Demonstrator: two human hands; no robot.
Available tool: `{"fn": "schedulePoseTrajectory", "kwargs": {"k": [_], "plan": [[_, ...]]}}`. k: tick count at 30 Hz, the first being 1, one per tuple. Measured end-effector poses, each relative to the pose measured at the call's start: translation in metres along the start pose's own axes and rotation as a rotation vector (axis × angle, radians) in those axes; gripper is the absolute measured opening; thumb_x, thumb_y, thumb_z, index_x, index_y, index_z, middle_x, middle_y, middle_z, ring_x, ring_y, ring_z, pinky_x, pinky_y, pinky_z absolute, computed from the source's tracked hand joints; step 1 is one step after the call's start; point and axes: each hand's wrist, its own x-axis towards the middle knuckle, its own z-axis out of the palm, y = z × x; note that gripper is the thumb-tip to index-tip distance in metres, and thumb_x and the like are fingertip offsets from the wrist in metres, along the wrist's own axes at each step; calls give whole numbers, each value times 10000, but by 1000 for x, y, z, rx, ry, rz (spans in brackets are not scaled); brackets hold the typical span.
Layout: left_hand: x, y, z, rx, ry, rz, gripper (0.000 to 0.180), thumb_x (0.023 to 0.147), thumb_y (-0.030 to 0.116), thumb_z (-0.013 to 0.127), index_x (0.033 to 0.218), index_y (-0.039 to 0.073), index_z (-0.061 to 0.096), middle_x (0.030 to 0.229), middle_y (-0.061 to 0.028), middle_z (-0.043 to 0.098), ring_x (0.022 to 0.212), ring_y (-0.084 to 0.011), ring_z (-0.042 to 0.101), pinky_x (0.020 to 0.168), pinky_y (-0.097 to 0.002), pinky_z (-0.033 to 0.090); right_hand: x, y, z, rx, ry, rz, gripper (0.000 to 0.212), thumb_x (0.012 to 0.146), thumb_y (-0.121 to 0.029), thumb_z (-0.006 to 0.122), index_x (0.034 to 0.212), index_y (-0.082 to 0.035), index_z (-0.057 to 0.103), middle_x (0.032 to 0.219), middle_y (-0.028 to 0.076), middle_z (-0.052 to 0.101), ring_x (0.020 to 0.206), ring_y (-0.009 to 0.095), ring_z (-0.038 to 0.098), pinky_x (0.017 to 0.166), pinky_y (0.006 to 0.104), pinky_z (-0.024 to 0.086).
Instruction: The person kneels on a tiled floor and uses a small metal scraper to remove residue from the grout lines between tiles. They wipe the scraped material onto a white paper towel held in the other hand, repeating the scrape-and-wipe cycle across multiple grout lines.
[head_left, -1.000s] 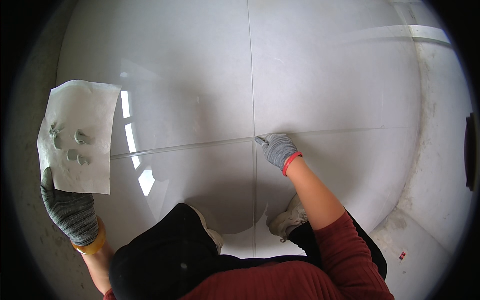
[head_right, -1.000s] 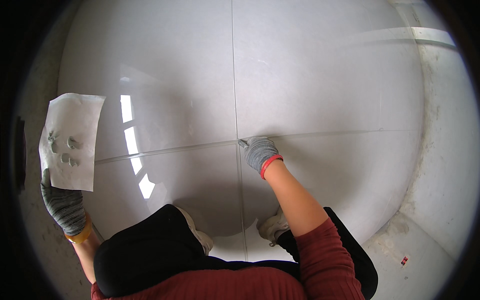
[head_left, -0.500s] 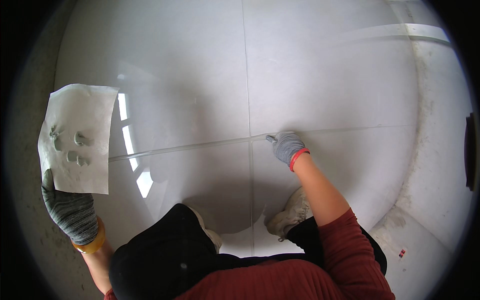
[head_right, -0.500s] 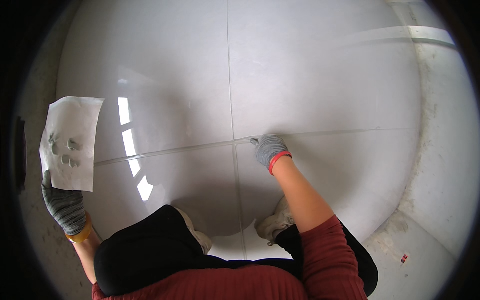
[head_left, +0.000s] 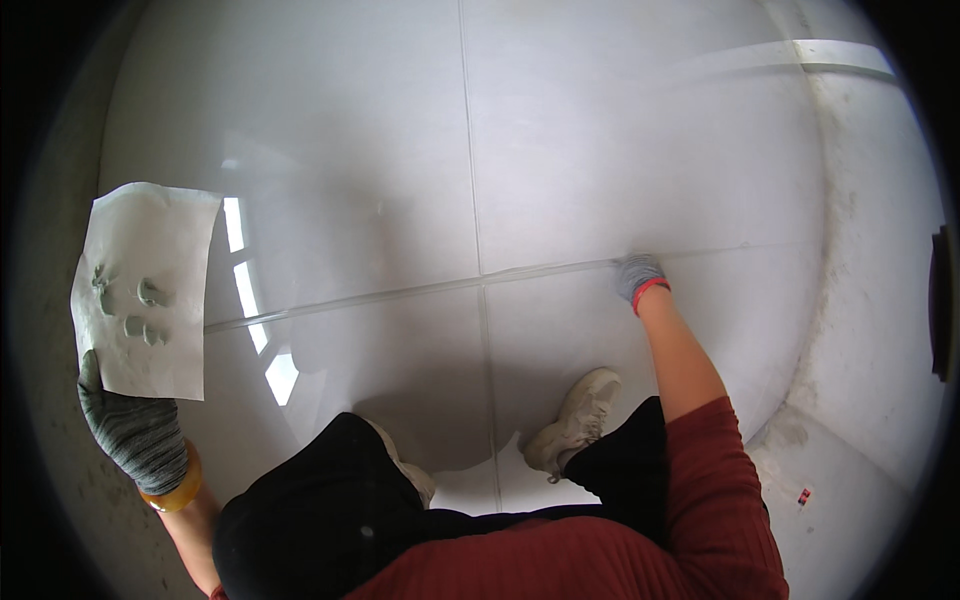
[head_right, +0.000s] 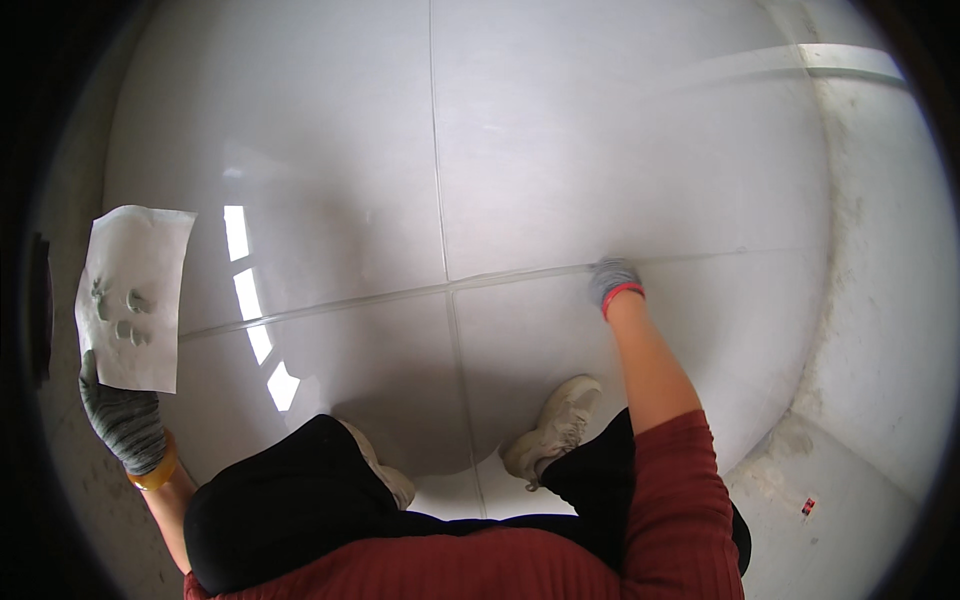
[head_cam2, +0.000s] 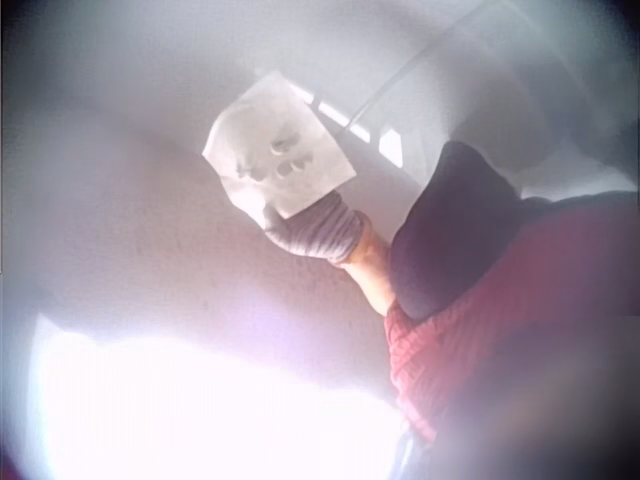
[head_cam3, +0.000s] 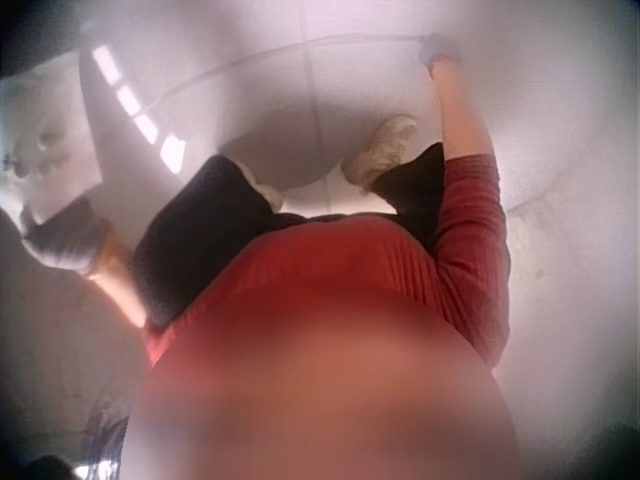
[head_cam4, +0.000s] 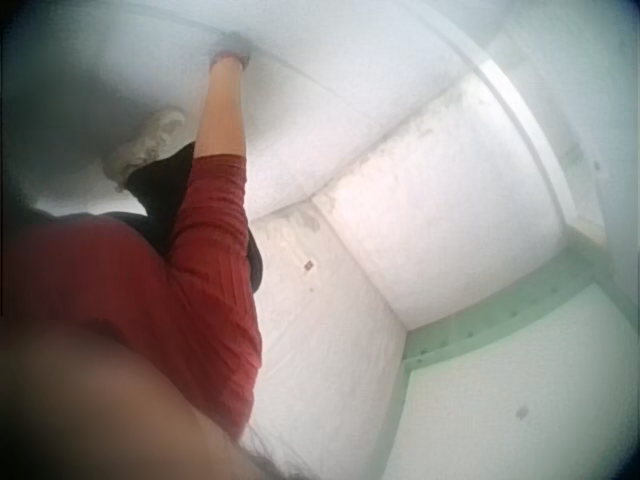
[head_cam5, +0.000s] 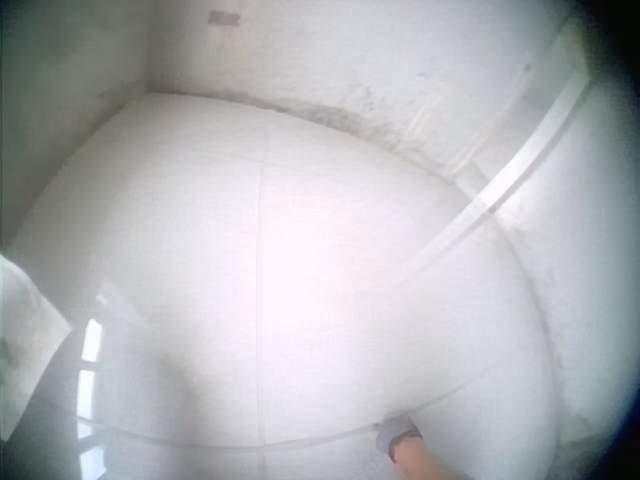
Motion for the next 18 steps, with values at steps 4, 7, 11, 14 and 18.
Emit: {"fn": "schedulePoseTrajectory", "kwargs": {"k": [4,7,11,14,18], "plan": [[2,0,-5,-186,-46,-210,443,866,274,504,1217,4,492,1245,-171,507,1122,-317,498,945,-481,435,7,99,36,-39,-25,266,301,838,-190,472,1059,-85,648,990,171,651,919,342,629,833,427,498],[-1,-2,-5,-227,-169,-334,481,840,312,527,1220,19,497,1246,-149,510,1136,-307,484,953,-482,412,-26,112,4,90,234,319,310,895,-275,457,986,-47,647,918,198,647,872,367,624,795,429,500],[-12,-12,9,-312,-268,-445,503,827,289,562,1253,36,474,1243,-113,522,1125,-261,502,983,-434,392,-110,70,-111,367,439,225,270,901,-260,473,916,-33,619,756,198,619,711,326,619,655,408,479],[-24,-30,20,-382,-538,-528,498,839,280,544,1268,44,449,1231,-109,529,1122,-258,505,976,-424,408,-155,-6,-192,603,675,-69,177,878,-170,526,865,-12,605,666,165,587,589,268,575,582,360,453],[-26,-47,32,-493,-416,-687,590,766,226,585,1303,45,420,1263,-132,511,1156,-292,492,1007,-469,385,-216,-115,-259,984,515,-508,167,868,-158,560,833,-3,610,640,98,584,523,150,546,534,291,455]]}}
